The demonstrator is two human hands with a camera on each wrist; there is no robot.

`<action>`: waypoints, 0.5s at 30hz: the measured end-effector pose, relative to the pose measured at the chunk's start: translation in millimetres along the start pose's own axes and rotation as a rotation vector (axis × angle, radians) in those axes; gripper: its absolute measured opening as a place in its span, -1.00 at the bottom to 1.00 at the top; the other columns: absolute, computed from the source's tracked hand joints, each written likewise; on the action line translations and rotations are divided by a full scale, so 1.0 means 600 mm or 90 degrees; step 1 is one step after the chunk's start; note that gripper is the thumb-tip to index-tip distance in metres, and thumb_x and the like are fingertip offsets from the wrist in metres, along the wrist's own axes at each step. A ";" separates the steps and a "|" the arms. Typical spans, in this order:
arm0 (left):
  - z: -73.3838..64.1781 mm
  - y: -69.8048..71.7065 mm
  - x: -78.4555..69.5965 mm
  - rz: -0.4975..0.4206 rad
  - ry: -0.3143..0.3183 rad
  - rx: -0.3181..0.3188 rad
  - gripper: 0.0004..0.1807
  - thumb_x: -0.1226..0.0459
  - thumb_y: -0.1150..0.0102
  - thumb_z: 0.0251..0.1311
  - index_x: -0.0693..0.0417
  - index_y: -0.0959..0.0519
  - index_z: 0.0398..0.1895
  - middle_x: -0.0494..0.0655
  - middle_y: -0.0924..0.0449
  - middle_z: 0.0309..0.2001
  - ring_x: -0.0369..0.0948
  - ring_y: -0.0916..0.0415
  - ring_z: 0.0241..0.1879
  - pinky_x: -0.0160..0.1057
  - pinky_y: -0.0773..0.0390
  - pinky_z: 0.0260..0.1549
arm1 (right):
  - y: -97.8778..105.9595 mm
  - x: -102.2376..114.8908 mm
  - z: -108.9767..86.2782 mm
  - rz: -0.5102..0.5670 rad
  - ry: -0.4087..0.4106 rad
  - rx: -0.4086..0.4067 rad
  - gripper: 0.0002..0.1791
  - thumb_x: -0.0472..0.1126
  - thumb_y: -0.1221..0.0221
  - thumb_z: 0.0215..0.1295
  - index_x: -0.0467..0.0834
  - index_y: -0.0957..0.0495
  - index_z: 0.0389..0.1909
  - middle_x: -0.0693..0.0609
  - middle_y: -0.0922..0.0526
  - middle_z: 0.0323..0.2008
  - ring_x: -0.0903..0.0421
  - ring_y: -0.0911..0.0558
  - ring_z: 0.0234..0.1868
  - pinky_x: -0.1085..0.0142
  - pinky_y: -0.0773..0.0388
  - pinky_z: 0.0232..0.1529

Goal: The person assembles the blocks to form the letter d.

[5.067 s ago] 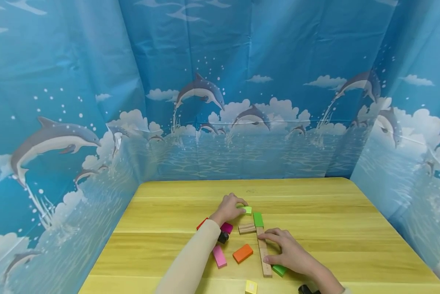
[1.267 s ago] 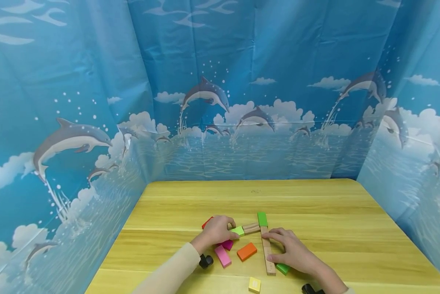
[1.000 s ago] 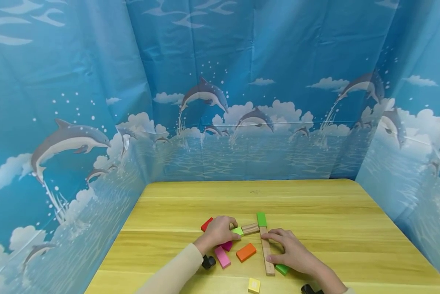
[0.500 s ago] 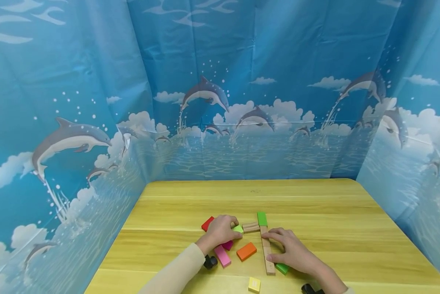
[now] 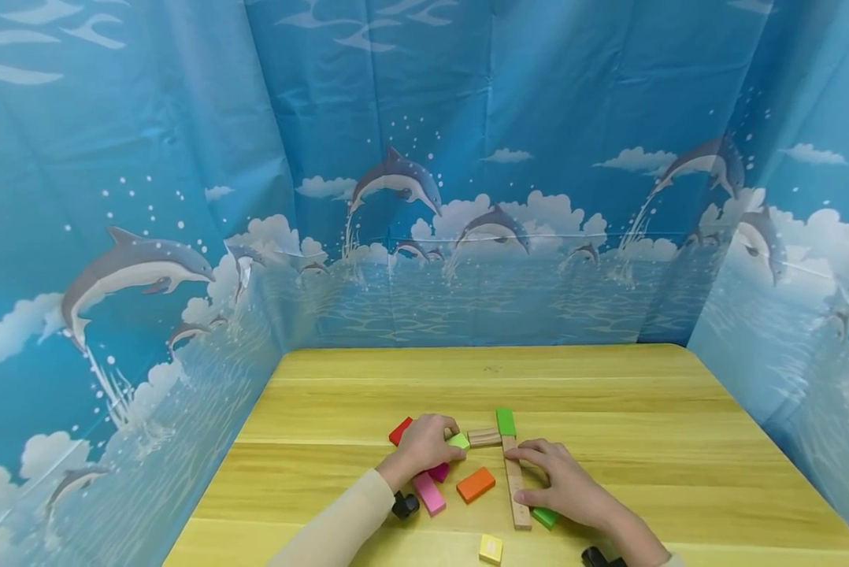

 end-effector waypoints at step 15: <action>0.000 -0.002 0.000 -0.006 0.012 -0.013 -0.58 0.03 -0.55 0.01 -0.01 -0.73 -0.09 -0.17 -0.71 -0.19 -0.28 -0.57 -0.33 -0.31 -0.49 -0.50 | 0.004 0.005 -0.003 -0.012 0.010 -0.009 -0.30 0.24 -0.32 0.21 0.10 -0.48 0.35 -0.04 -0.40 0.30 -0.18 -0.32 0.25 -0.24 -0.40 0.07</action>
Point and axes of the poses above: each hand's wrist, its own z-axis towards the middle knuckle, its own y-axis out of the back of the hand, x = y × z, the point moved 5 cm from there along z, towards the middle knuckle
